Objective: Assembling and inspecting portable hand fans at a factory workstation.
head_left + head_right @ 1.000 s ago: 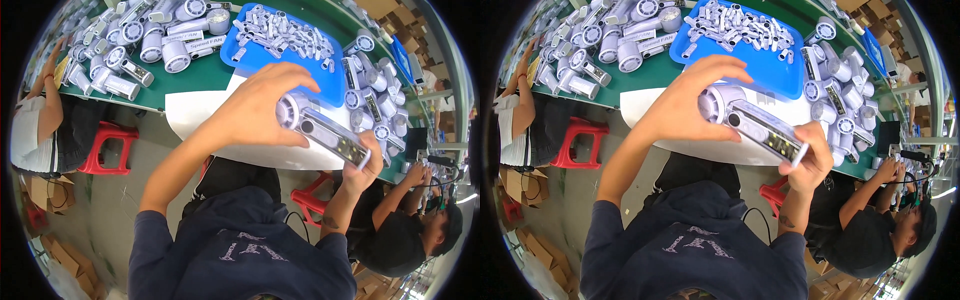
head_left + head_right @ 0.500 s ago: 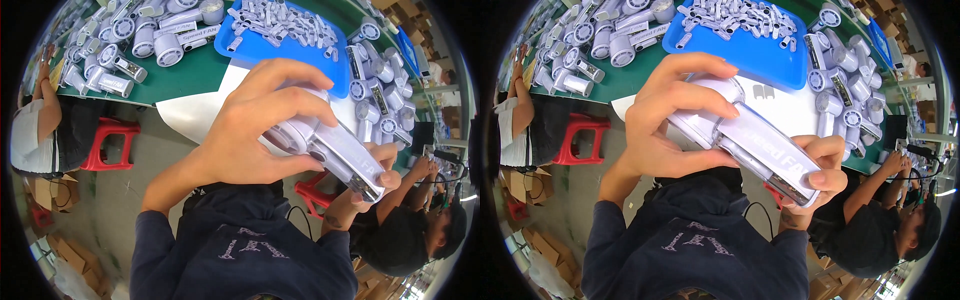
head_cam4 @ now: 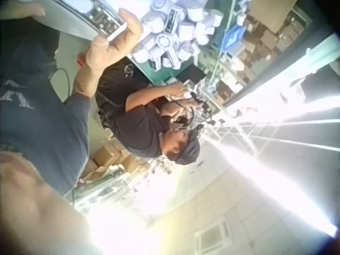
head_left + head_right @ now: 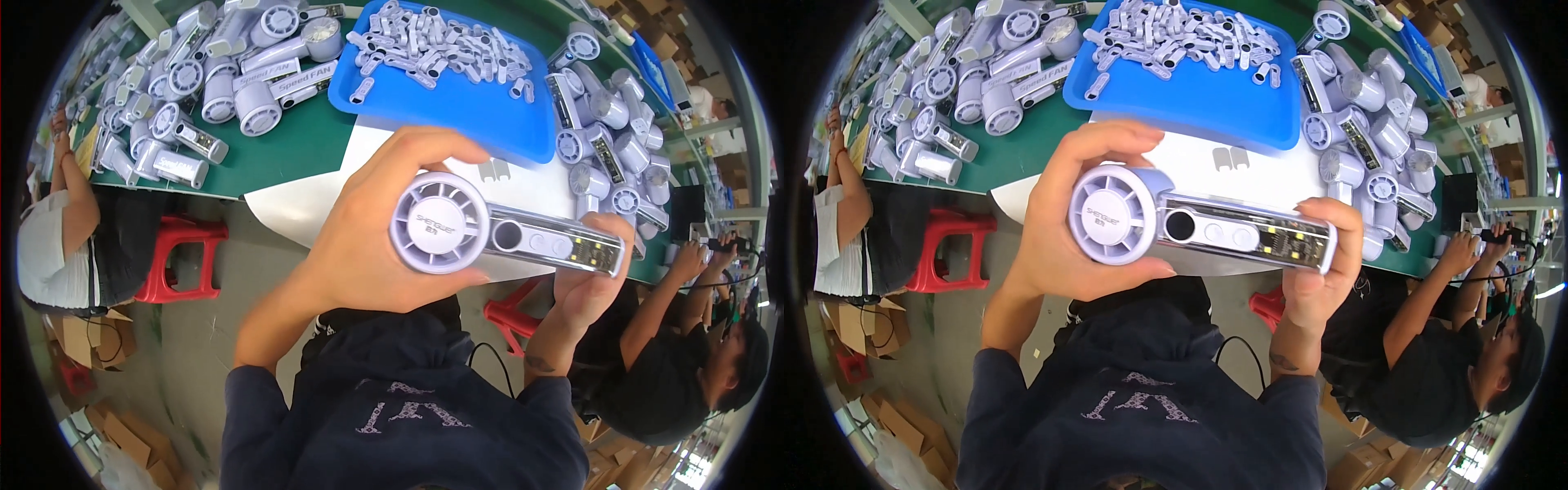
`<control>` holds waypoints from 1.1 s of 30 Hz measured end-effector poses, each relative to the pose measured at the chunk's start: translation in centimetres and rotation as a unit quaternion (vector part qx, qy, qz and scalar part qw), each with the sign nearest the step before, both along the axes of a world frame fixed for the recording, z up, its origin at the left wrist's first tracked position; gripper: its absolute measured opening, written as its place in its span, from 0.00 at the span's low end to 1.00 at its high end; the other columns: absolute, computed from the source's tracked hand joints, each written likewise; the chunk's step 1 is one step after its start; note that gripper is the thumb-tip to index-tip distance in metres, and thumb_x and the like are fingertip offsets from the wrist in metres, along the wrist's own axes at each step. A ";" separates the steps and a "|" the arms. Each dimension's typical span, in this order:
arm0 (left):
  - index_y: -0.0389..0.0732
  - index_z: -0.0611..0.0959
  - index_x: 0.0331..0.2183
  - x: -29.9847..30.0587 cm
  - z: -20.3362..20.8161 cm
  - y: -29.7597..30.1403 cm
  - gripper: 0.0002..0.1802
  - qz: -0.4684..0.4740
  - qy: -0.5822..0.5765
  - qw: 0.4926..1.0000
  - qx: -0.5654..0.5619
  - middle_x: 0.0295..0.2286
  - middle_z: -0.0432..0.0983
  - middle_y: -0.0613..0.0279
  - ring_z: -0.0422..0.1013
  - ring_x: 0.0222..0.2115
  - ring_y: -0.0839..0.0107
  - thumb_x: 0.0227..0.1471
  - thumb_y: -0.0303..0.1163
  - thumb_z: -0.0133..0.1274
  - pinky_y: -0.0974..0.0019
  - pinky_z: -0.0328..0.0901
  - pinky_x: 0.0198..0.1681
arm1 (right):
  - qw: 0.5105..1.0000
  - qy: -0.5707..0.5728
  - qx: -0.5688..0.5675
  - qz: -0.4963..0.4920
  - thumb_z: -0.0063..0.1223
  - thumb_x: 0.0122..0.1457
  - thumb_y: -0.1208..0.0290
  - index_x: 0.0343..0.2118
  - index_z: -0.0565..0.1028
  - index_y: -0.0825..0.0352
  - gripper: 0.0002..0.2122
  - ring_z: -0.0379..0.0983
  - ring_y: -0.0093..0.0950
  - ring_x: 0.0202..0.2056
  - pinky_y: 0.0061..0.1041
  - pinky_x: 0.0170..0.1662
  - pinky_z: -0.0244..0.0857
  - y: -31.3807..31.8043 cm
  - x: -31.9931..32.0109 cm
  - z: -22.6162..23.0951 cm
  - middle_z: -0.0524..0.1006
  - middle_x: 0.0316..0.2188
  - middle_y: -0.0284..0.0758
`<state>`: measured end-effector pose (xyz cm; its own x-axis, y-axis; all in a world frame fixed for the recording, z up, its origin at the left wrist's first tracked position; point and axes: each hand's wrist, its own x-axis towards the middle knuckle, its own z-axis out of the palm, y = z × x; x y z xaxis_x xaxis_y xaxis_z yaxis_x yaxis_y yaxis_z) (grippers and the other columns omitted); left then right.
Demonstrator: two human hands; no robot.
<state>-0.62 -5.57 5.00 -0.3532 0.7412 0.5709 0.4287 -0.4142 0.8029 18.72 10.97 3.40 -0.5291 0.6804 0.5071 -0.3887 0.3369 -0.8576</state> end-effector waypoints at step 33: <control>0.35 0.78 0.39 -25.9 3.7 -15.8 0.34 0.687 0.087 0.722 -0.005 0.33 0.79 0.49 0.76 0.36 0.60 0.35 0.49 0.70 0.63 0.68 0.42 | 0.801 -0.396 0.430 0.131 0.53 0.57 0.65 0.58 0.66 0.69 0.26 0.53 0.47 0.63 0.43 0.64 0.44 2.4 -6.9 -6.1 0.60 0.62 0.45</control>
<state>-26.57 -21.40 8.71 -0.6832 -0.2349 0.6914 0.5236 0.5025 0.6880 11.83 13.39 -2.67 -0.9839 0.0729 0.1634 0.0082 0.9308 -0.3654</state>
